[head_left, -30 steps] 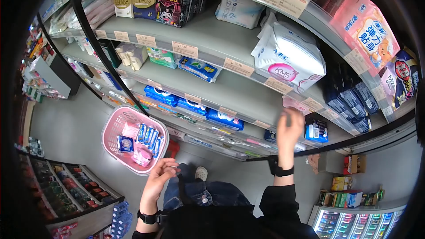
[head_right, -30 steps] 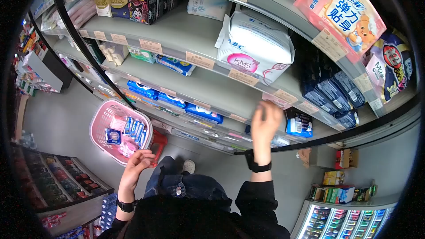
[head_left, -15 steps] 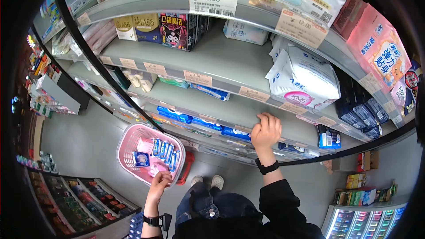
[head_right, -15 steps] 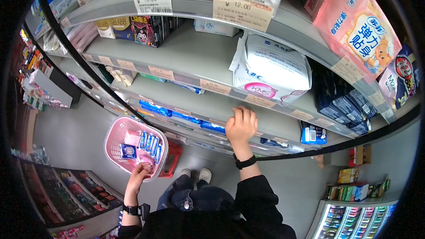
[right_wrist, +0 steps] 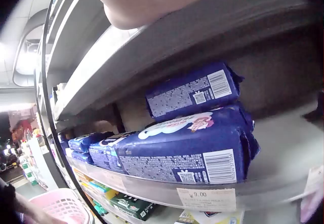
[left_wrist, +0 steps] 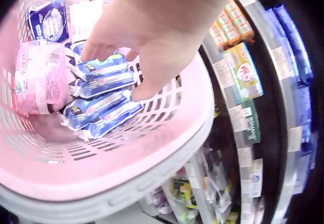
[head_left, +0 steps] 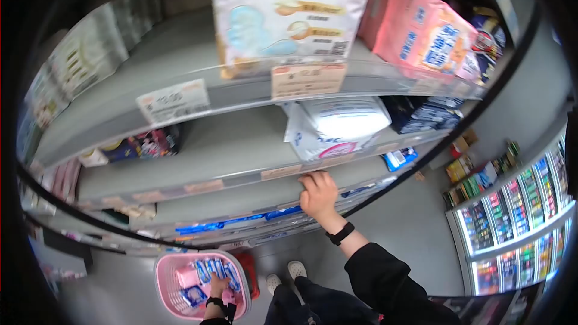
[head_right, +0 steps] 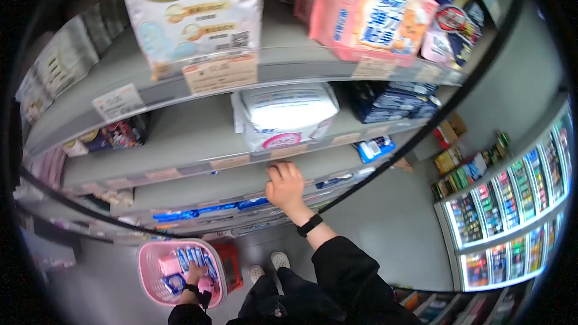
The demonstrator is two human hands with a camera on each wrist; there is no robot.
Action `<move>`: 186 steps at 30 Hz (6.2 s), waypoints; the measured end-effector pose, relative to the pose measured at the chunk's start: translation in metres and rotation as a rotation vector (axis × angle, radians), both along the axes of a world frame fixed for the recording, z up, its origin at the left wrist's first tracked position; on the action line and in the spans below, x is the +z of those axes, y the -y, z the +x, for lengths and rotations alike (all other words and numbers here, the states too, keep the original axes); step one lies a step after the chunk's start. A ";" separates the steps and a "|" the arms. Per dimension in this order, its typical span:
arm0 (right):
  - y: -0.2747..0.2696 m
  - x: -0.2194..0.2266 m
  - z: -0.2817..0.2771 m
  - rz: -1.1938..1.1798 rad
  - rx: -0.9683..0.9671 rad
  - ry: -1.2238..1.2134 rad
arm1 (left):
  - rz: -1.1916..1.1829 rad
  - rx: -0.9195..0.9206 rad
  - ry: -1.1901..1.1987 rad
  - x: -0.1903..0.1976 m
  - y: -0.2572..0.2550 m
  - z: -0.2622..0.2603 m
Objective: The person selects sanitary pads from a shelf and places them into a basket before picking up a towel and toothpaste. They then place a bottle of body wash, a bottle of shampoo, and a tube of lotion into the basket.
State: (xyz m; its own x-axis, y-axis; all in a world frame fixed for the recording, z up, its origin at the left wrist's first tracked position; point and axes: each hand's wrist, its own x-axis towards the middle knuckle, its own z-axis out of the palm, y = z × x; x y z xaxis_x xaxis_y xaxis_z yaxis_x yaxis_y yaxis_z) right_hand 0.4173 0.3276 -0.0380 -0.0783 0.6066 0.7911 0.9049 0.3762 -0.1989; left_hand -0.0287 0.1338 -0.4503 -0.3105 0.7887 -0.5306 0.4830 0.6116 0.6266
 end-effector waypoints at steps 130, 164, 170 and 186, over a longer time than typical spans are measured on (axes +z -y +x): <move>-0.002 -0.001 0.003 0.086 0.057 -0.048 | 0.244 0.324 0.361 0.229 0.008 -0.005; 0.175 0.074 0.080 -0.999 0.735 -1.513 | 0.268 0.394 1.567 0.386 0.004 0.188; 0.172 0.071 0.079 -0.966 0.787 -1.545 | 0.394 -0.056 1.130 0.386 -0.002 0.183; 0.168 0.071 0.059 -1.189 0.855 -1.352 | 0.206 -0.015 1.554 0.417 -0.018 0.203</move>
State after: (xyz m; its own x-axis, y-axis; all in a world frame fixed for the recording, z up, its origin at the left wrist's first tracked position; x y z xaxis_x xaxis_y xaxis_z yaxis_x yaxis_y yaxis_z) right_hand 0.4768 0.1596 0.0333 -0.3863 0.9140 -0.1240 -0.3302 -0.2626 -0.9067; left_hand 0.1747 0.1518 -0.0331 0.4257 0.8829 -0.1981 -0.6854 0.4576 0.5664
